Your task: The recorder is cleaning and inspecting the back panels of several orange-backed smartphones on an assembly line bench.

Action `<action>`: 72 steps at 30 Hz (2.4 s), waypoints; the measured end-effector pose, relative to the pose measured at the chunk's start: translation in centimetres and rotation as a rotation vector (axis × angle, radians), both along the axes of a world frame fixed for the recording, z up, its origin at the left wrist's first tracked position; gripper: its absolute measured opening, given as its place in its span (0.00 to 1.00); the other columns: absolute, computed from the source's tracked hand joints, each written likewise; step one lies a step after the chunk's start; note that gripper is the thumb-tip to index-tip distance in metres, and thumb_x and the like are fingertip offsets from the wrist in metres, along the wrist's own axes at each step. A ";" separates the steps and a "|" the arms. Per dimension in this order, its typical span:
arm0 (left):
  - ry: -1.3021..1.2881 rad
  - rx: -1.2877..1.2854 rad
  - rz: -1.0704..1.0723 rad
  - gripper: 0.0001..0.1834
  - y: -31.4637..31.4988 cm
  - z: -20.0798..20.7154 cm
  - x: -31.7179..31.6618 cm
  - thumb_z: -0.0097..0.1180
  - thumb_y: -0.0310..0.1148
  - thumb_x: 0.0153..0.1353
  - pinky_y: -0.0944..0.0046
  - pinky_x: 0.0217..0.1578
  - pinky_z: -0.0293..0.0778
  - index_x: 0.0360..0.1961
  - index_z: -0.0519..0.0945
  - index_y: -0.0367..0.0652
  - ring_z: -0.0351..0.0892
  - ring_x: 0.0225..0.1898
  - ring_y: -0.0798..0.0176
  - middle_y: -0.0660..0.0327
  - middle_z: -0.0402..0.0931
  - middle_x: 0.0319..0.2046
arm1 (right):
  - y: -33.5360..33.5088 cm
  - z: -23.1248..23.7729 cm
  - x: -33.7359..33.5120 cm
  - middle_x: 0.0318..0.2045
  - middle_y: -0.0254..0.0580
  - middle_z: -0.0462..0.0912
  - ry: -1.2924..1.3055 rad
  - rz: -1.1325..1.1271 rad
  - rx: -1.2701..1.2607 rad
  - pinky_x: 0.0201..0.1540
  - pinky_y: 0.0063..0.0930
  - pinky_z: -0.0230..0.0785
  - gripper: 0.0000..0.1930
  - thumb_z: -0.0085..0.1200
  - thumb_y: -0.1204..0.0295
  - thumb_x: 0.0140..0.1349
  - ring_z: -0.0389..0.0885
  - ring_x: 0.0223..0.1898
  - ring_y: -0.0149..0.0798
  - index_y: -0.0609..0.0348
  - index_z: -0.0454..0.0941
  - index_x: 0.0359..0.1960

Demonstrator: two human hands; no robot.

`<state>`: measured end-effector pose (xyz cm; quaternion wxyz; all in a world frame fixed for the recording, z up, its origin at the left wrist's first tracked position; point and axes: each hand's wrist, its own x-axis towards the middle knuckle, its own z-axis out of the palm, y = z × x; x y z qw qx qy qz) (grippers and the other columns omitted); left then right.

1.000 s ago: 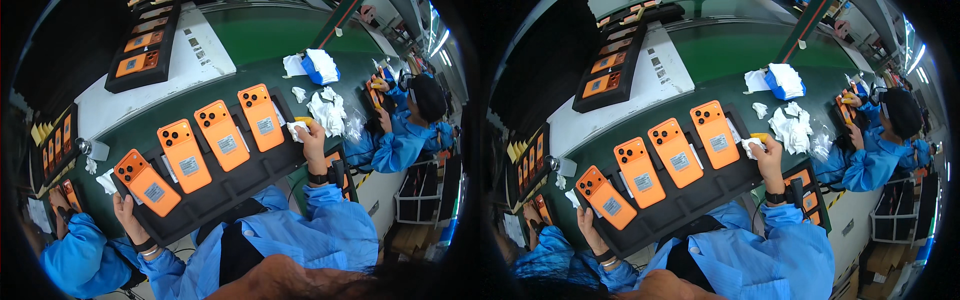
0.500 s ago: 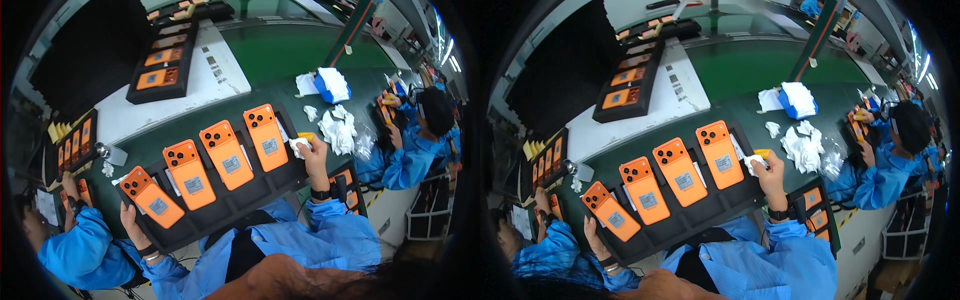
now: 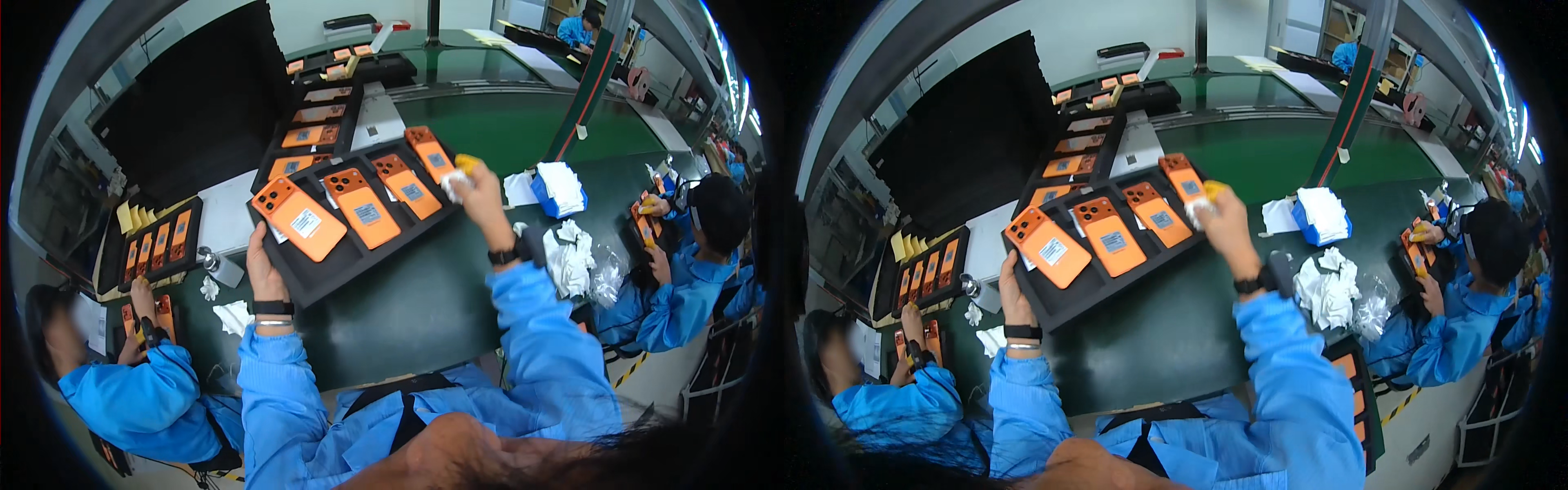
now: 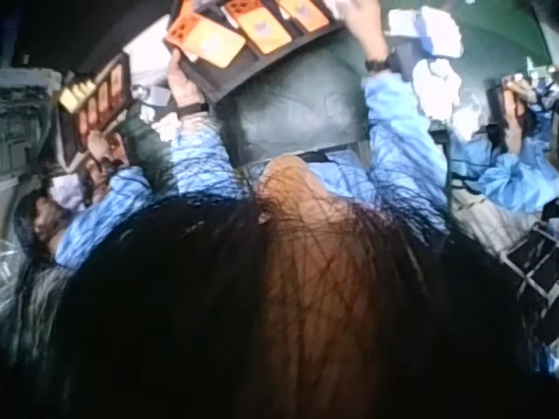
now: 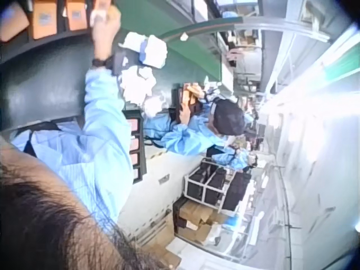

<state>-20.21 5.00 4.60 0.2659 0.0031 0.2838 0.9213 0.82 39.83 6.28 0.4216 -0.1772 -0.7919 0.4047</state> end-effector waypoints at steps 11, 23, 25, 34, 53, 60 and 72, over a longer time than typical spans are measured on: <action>0.136 -0.338 -0.072 0.17 22.9 -0.2 -2.9 0.58 0.29 0.66 0.56 0.50 0.77 0.54 0.77 0.35 0.79 0.48 0.57 0.53 0.79 0.49 | -8.6 -7.3 6.2 0.34 0.46 0.82 -0.142 0.193 -0.198 0.41 0.31 0.73 0.09 0.61 0.76 0.56 0.82 0.35 0.45 0.68 0.82 0.38; 1.345 -1.588 0.384 0.38 14.5 0.4 -8.4 0.56 0.24 0.45 0.35 0.66 0.55 0.64 0.72 0.46 0.60 0.70 0.44 0.50 0.67 0.66 | -8.0 -8.1 5.6 0.30 0.48 0.81 -0.232 0.233 -0.169 0.36 0.35 0.72 0.08 0.60 0.74 0.55 0.81 0.32 0.50 0.67 0.82 0.33; 1.159 -1.911 0.059 0.41 8.6 -0.5 -10.9 0.58 0.26 0.46 0.26 0.66 0.48 0.67 0.69 0.53 0.53 0.73 0.45 0.54 0.61 0.70 | -7.8 -7.8 5.4 0.31 0.48 0.81 -0.252 0.241 -0.142 0.36 0.34 0.72 0.08 0.60 0.74 0.55 0.81 0.31 0.50 0.67 0.82 0.33; 1.820 -1.866 0.351 0.26 8.2 -0.3 -6.6 0.70 0.52 0.49 0.50 0.53 0.67 0.39 0.84 0.41 0.75 0.49 0.50 0.55 0.81 0.40 | -7.1 -10.3 5.3 0.29 0.39 0.82 -0.226 0.229 -0.361 0.34 0.28 0.71 0.07 0.61 0.76 0.56 0.80 0.30 0.33 0.68 0.82 0.33; 1.952 -1.658 0.262 0.31 7.3 0.5 -1.5 0.66 0.27 0.46 0.42 0.65 0.60 0.56 0.77 0.47 0.62 0.67 0.45 0.58 0.73 0.60 | -6.4 -8.9 5.9 0.32 0.33 0.83 0.114 0.429 -0.588 0.35 0.17 0.71 0.11 0.60 0.76 0.59 0.79 0.31 0.25 0.67 0.82 0.43; 2.279 -1.516 0.222 0.26 10.3 -1.2 -2.2 0.74 0.40 0.39 0.45 0.65 0.58 0.40 0.80 0.46 0.73 0.55 0.55 0.61 0.80 0.46 | -6.9 -8.1 6.9 0.32 0.36 0.83 0.173 0.326 -0.586 0.32 0.17 0.70 0.10 0.59 0.77 0.59 0.79 0.30 0.25 0.68 0.81 0.43; 2.222 -0.946 0.143 0.23 11.3 -2.7 12.3 0.74 0.40 0.36 0.55 0.45 0.70 0.30 0.73 0.44 0.72 0.42 0.53 0.58 0.71 0.33 | -8.3 -6.2 11.8 0.38 0.37 0.82 0.240 0.074 -0.428 0.38 0.19 0.72 0.11 0.57 0.79 0.61 0.80 0.34 0.27 0.69 0.80 0.45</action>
